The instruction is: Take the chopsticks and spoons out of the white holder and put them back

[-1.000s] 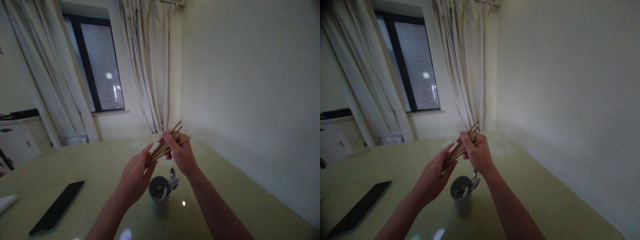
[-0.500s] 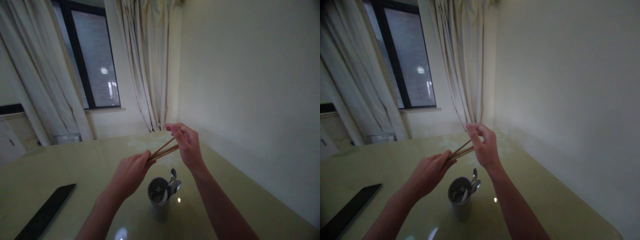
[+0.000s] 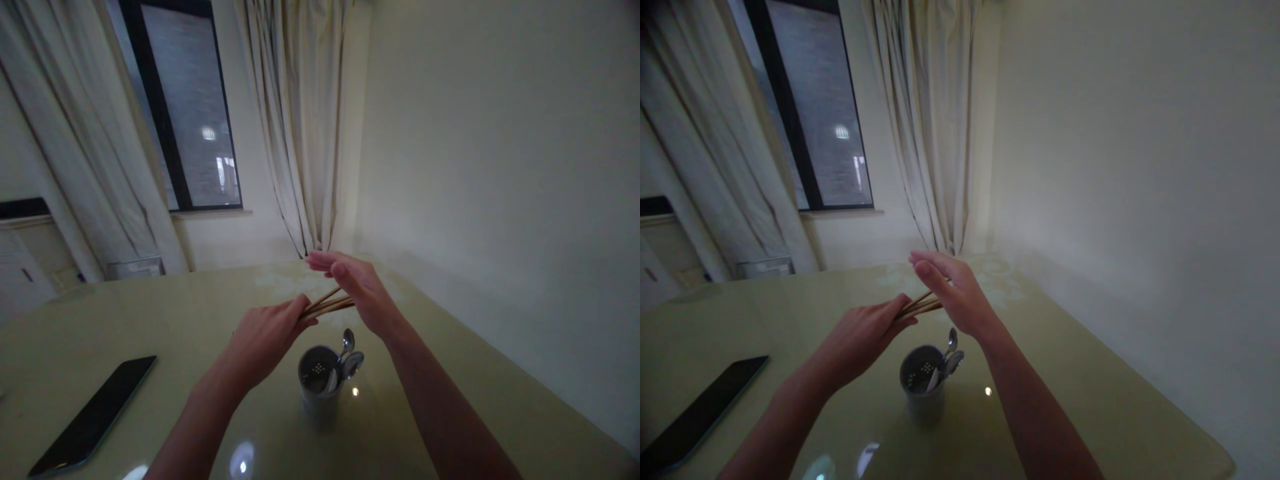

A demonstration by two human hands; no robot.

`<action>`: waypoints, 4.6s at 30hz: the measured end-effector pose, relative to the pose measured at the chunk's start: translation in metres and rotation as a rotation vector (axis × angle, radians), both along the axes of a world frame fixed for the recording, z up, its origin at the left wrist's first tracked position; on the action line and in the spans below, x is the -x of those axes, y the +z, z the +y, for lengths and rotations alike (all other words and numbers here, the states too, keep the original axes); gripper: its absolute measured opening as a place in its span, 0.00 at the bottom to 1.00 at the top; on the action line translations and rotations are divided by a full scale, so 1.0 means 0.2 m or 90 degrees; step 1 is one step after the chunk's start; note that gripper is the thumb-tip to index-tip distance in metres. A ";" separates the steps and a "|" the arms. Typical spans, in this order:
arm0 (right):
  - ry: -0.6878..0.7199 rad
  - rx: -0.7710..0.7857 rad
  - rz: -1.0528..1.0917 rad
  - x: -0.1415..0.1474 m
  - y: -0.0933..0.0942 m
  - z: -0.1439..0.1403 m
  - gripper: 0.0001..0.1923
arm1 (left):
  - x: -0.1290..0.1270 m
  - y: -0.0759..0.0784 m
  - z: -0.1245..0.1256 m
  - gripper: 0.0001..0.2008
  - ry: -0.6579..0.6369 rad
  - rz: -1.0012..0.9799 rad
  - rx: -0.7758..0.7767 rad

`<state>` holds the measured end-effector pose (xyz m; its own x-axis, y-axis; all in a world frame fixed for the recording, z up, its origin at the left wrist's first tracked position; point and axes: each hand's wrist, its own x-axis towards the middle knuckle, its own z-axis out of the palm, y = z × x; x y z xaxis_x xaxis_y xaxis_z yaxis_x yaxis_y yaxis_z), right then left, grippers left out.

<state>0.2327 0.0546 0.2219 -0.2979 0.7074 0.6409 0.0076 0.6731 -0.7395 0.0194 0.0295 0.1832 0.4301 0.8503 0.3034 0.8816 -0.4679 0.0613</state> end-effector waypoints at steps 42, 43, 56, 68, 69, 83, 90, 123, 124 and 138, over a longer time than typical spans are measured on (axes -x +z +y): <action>-0.233 -0.046 -0.464 -0.15 0.05 -0.05 0.06 | 0.46 -0.53 0.33 0.28 0.195 0.000 0.370; -0.245 -0.053 -0.434 -0.16 0.06 -0.05 0.06 | 0.44 -0.50 0.32 0.27 0.178 -0.029 0.346; -0.265 -0.047 -0.241 -0.06 0.02 -0.03 0.03 | -0.09 -0.10 0.07 0.16 -0.093 -0.494 0.077; -0.275 0.051 -0.764 -0.12 -0.07 -0.09 0.38 | 0.57 -0.52 0.36 0.09 0.307 -0.011 0.235; -0.277 0.049 -0.776 -0.12 -0.07 -0.09 0.38 | 0.58 -0.54 0.36 0.09 0.319 -0.006 0.242; -0.046 0.014 -0.681 -0.10 -0.08 -0.08 0.17 | 0.52 -0.54 0.37 0.09 0.255 0.019 0.252; 0.023 -0.008 -0.482 -0.12 -0.01 -0.06 0.03 | 0.42 -0.54 0.35 0.12 0.155 0.009 0.276; 0.017 0.066 -0.701 -0.10 -0.05 -0.11 0.19 | 0.54 -0.45 0.35 0.10 0.216 -0.087 0.244; 0.026 0.072 -0.723 -0.09 -0.06 -0.11 0.18 | 0.57 -0.49 0.36 0.09 0.245 -0.066 0.248; 0.130 0.123 -0.729 -0.03 -0.15 -0.05 0.16 | 0.77 -0.72 0.43 0.09 0.380 0.005 0.265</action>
